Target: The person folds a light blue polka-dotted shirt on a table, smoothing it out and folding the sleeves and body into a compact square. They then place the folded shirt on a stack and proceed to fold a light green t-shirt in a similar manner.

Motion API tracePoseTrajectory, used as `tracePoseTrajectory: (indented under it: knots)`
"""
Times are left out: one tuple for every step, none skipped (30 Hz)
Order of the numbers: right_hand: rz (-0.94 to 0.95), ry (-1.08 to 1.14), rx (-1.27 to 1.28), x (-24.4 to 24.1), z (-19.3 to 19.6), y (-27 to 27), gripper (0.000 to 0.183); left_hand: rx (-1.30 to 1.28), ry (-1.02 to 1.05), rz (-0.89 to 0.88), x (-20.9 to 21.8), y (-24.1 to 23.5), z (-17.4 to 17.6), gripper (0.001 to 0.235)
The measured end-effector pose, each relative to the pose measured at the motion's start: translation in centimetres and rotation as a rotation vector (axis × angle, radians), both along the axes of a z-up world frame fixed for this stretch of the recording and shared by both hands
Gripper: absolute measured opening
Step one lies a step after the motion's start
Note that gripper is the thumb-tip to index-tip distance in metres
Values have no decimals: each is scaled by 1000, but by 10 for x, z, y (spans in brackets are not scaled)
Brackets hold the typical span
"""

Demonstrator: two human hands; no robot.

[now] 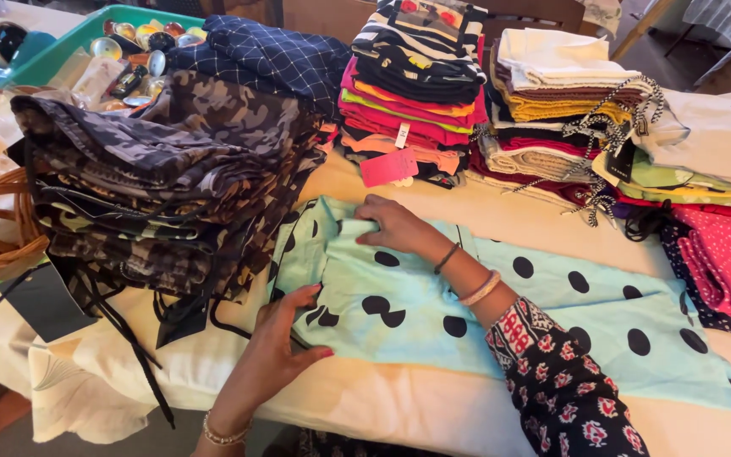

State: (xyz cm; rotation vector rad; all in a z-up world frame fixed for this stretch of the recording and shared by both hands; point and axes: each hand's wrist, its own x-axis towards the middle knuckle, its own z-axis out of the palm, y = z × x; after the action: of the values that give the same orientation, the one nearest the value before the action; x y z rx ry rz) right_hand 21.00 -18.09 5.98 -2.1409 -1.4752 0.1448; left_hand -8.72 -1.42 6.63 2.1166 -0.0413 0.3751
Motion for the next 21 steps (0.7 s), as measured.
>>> tracePoseTrajectory:
  knots:
    - [44,-88,36,3,-2,-2,37,-20,72,26,0,-1,3,91]
    - [47,-86,37,0,9,-4,37,-19,74,29,0,0,2,91]
    - [34,-1,99,-3,19,-6,38,-41,118,56,0,0,1,90]
    - [19,86,161,-6,30,-9,38,-63,163,81,0,0,-1,89]
    - [20,88,161,-5,39,-12,38,-63,165,82,2,1,-6,89]
    - [-83,162,180,-5,48,-15,36,-56,84,95,4,2,-11,85]
    - [-186,235,197,-4,58,-19,34,-49,3,108,5,2,-16,80]
    - [-190,236,197,-2,61,-25,34,-49,4,105,6,2,-20,80]
    - [-138,196,260,0,65,-32,27,-19,-49,132,7,2,-23,77]
    - [-86,152,321,2,70,-39,20,10,-104,157,10,2,-26,73]
    - [-91,150,320,-1,75,-46,20,8,-105,152,10,2,-26,73]
    - [-99,139,325,-3,81,-52,20,14,-99,170,11,2,-25,71]
    - [-106,128,330,-5,87,-59,21,20,-93,187,13,2,-24,69]
    - [-113,125,330,-12,95,-67,21,19,-95,181,13,4,-26,69]
    - [-82,143,315,-19,102,-76,22,-3,-66,188,14,5,-27,66]
    - [-53,163,301,-26,109,-84,23,-25,-36,194,15,6,-29,64]
    - [-60,160,302,-32,115,-96,23,-25,-37,186,15,8,-31,64]
    - [32,171,255,-38,120,-108,21,-32,-93,165,14,10,-34,57]
    - [125,182,209,-44,125,-119,20,-40,-148,144,13,12,-36,50]
    - [115,180,210,-47,124,-130,20,-40,-149,135,12,11,-32,50]
    - [268,210,43,-51,123,-141,21,-56,-165,115,11,10,-29,42]
